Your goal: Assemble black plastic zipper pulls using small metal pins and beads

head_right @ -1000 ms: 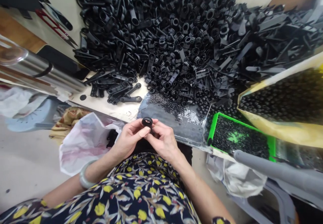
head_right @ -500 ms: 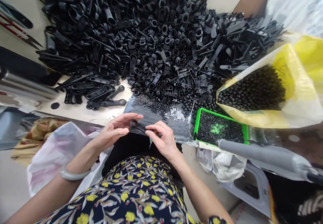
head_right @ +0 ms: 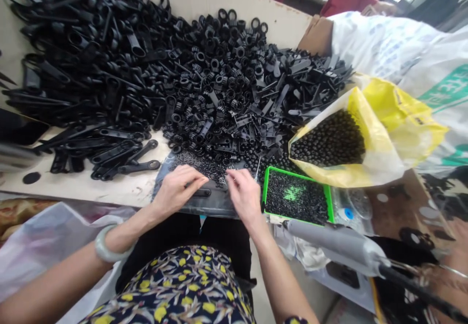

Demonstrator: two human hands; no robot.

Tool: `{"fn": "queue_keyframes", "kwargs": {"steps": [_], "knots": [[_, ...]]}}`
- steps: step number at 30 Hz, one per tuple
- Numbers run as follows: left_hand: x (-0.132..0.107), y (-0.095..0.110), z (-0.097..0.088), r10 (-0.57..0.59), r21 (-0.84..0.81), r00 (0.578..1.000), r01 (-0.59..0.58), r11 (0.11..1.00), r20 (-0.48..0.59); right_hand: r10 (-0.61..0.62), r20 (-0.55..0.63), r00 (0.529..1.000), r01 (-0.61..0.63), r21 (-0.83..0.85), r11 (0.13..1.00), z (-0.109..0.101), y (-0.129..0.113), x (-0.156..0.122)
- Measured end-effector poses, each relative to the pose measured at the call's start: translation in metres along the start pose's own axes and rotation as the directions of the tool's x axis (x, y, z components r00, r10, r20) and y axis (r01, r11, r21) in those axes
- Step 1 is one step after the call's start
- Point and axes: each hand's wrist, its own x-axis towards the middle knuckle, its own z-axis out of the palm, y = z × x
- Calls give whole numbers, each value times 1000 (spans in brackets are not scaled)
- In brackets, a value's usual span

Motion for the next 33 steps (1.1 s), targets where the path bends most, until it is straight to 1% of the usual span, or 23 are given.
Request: {"fn": "queue_keyframes", "kwargs": {"steps": [2, 3, 6, 8, 9, 11, 13, 15, 17, 18, 19, 21, 23, 24, 26, 28, 30, 33], "knots": [[10, 1, 3, -40, -42, 999, 39, 998, -20, 103, -108, 989, -117, -134, 984, -7, 11, 12], [13, 2, 4, -82, -65, 996, 80, 995, -35, 127, -131, 983, -151, -195, 969, -8, 16, 19], [8, 7, 1, -239, -126, 966, 227, 966, -94, 155, -98, 983, -179, -342, 922, -1, 25, 35], [-5, 11, -3, -277, -126, 951, 260, 957, -140, 166, -54, 985, -173, -421, 891, 6, 27, 42], [-12, 13, -4, -262, -113, 953, 247, 962, -151, 170, -38, 985, -169, -449, 877, 9, 27, 44], [-29, 16, -4, -196, -76, 970, 187, 979, -142, 176, -21, 984, -164, -483, 860, 13, 26, 48], [-43, 17, 2, -121, -15, 985, 120, 993, -122, 183, -21, 983, -169, -501, 849, 14, 26, 49], [-54, 15, 12, -71, 80, 991, 80, 994, -113, 181, -31, 983, -171, -512, 842, 12, 26, 49], [-59, 10, 21, -56, 169, 994, 71, 983, -96, 158, -48, 986, -161, -479, 863, 9, 23, 46], [-60, 8, 26, -56, 198, 995, 72, 978, -88, 138, -55, 989, -149, -425, 893, 6, 21, 43], [-60, 5, 29, -57, 213, 995, 73, 974, -81, 115, -58, 992, -128, -340, 932, 4, 18, 38], [-58, 2, 34, -61, 214, 995, 78, 974, -84, 65, -39, 997, -69, -108, 992, 2, 8, 24], [-55, 1, 36, -75, 196, 993, 91, 976, -87, 11, 16, 1000, -13, 97, 995, 4, -4, 7], [-54, 2, 37, -88, 184, 993, 103, 977, -83, -17, 46, 999, 9, 156, 988, 6, -10, -2], [-52, 3, 37, -116, 165, 991, 126, 978, -70, -69, 90, 994, 51, 188, 981, 14, -19, -17], [-51, 4, 37, -137, 154, 989, 145, 977, -59, -121, 93, 988, 106, 152, 983, 21, -25, -28], [-51, 3, 38, -147, 145, 988, 153, 978, -54, -148, 94, 985, 138, 105, 985, 26, -27, -32], [-52, 1, 38, -158, 137, 986, 163, 977, -50, -136, 105, 985, 127, 87, 988, 27, -28, -32]]}}
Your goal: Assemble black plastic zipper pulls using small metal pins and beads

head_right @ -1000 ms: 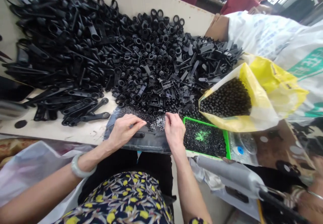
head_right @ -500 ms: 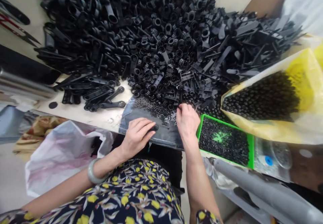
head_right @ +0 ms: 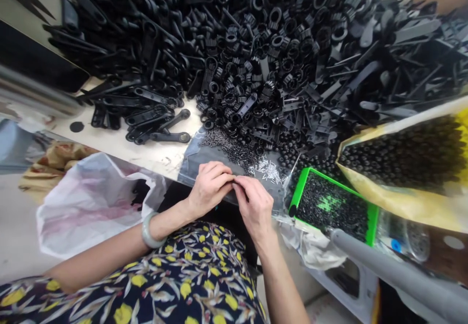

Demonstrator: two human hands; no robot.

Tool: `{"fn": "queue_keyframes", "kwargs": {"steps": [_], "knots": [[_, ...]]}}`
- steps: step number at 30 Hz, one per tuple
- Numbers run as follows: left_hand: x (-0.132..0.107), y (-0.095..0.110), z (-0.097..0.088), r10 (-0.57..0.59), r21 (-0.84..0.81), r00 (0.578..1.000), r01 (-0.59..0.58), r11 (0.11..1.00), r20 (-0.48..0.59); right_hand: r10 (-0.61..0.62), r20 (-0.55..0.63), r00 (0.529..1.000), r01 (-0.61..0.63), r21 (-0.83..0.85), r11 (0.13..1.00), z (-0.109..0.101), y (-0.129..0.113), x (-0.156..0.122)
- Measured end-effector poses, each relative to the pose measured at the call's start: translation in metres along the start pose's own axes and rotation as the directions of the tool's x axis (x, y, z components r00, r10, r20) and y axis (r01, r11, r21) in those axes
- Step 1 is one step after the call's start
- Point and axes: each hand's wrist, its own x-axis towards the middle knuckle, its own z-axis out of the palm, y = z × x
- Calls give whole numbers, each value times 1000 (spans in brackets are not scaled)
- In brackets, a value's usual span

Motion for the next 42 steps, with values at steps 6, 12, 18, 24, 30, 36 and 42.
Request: {"fn": "queue_keyframes", "kwargs": {"steps": [6, 12, 18, 24, 30, 36, 42], "knots": [[-3, -3, -2, 41, -19, 999, -41, 999, 22, 30, 83, 996, -31, 8, 999, -3, -2, 6], [-5, -2, -5, 36, -38, 999, -35, 999, 17, 73, 175, 982, -85, 63, 994, -18, 2, 14], [-4, -2, -6, 48, -21, 999, -48, 999, 13, 69, 117, 991, -65, -36, 997, -20, 12, 39], [-5, -4, -8, 64, -20, 998, -64, 998, 28, 92, 63, 994, -80, -179, 981, -21, 16, 40], [-4, -5, -13, 60, -33, 997, -59, 998, 42, -4, 129, 992, 42, -294, 955, -19, 21, 39], [-4, -4, -10, 55, -22, 998, -55, 998, 9, -102, 227, 968, 176, -332, 927, -19, 21, 39], [-6, -4, -10, 79, -15, 997, -79, 997, -28, -115, 288, 951, 212, -332, 919, -18, 22, 34]]}}
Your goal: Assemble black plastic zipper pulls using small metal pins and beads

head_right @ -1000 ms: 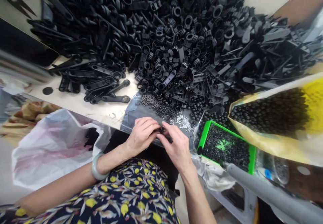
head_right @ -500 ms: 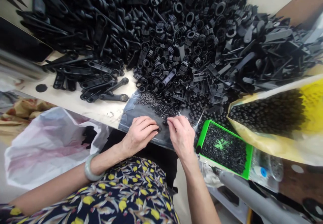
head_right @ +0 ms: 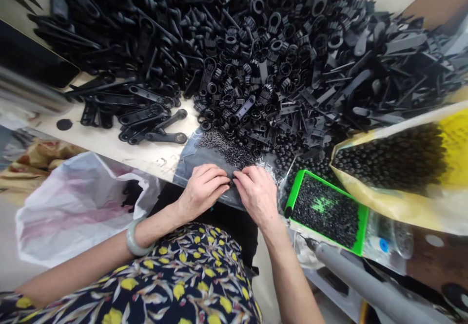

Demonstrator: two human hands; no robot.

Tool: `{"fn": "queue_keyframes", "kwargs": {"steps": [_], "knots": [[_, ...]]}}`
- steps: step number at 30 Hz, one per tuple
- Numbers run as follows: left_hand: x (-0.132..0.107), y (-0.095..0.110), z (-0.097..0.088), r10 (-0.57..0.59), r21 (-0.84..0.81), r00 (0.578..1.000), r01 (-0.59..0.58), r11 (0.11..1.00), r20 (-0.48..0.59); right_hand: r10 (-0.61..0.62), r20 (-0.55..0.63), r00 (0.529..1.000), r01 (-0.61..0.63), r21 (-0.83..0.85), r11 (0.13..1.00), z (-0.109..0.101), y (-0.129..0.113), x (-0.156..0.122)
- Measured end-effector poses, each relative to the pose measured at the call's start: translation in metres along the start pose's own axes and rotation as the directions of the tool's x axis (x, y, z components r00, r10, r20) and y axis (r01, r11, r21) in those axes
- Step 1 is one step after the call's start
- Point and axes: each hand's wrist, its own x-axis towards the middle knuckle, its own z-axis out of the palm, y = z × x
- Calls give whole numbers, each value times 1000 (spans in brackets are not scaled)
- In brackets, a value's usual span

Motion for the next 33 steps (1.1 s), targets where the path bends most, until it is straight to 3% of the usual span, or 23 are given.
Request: {"fn": "queue_keyframes", "kwargs": {"steps": [6, 12, 16, 19, 24, 30, 33], "knots": [[5, 2, 6, 12, -13, 1000, -11, 1000, 18, 67, -51, 996, -58, 169, 984, -3, -1, -1], [9, 4, 13, -7, -29, 1000, 7, 1000, 25, 257, -72, 964, -205, 418, 885, -14, -2, -19], [7, 3, 13, -3, -37, 1000, 4, 999, 31, 343, -148, 928, -221, 521, 825, -5, -8, -28], [6, 3, 12, -25, -37, 999, 26, 999, 30, 338, -210, 918, -203, 483, 852, 7, -17, -28], [7, 3, 12, -44, -52, 998, 47, 998, 44, 198, -313, 929, -104, 293, 950, 18, -27, -27], [7, 3, 9, -68, -63, 994, 74, 995, 88, 203, -260, 944, -112, 327, 939, 17, -25, -27], [5, 7, 5, -51, -119, 998, 55, 991, 34, 186, -229, 955, -106, 322, 941, 16, -25, -26]]}}
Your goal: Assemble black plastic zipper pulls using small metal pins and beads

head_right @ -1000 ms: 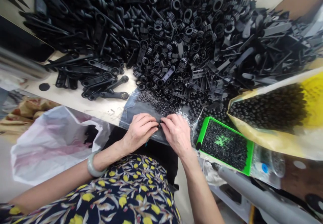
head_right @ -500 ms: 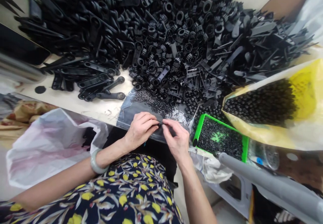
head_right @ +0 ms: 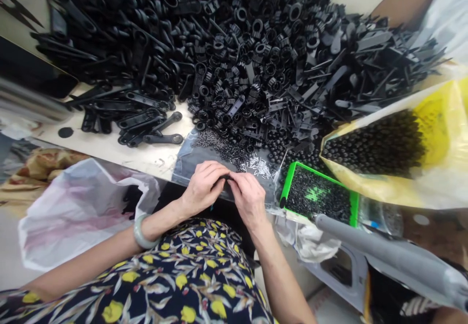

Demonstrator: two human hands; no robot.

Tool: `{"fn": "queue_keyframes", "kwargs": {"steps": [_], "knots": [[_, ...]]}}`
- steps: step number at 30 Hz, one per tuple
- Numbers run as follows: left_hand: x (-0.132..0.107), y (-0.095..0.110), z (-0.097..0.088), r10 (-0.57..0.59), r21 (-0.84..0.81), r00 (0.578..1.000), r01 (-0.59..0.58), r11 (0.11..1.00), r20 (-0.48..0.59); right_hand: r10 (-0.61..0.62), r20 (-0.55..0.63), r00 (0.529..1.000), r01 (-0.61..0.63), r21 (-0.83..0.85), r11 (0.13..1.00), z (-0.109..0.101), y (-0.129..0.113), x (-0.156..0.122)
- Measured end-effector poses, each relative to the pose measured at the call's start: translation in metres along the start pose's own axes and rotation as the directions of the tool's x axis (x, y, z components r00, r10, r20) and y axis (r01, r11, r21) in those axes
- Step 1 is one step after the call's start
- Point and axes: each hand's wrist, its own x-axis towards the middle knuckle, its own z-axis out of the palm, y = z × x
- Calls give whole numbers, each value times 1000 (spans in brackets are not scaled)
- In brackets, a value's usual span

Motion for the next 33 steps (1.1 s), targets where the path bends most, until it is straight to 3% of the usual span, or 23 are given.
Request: {"fn": "queue_keyframes", "kwargs": {"steps": [3, 8, 11, 13, 15, 17, 19, 22, 28, 33], "knots": [[-2, 4, 2, -4, -89, 996, -4, 996, -88, -20, 7, 1000, 20, -7, 1000, 3, 0, -1], [-1, 1, 15, -12, -101, 988, -3, 995, -152, -39, -102, 994, 34, -57, 998, 12, 1, -11], [-1, -1, 20, 23, -85, 986, -38, 996, -164, -26, -57, 998, 25, -12, 1000, 5, 4, -19], [0, 0, 20, 30, -82, 985, -44, 996, -168, 39, -55, 998, -39, 9, 999, -7, 7, -23], [0, 1, 19, 23, -83, 984, -38, 996, -176, 153, -132, 979, -157, -19, 987, -21, 13, -22], [1, 1, 18, 18, -87, 983, -34, 996, -181, 242, -190, 952, -264, -98, 960, -31, 19, -19], [1, 2, 17, 15, -89, 984, -31, 996, -179, 274, -164, 948, -304, -201, 931, -34, 26, -13], [2, 3, 17, 10, -91, 985, -26, 995, -170, 261, -113, 959, -284, -309, 908, -28, 31, -7], [2, 3, 17, -9, -83, 988, -4, 997, -157, 181, -61, 982, -191, -368, 910, -22, 33, -3], [0, 1, 19, -72, -96, 986, 58, 994, -149, 196, -46, 980, -201, -280, 939, -28, 34, -2]]}}
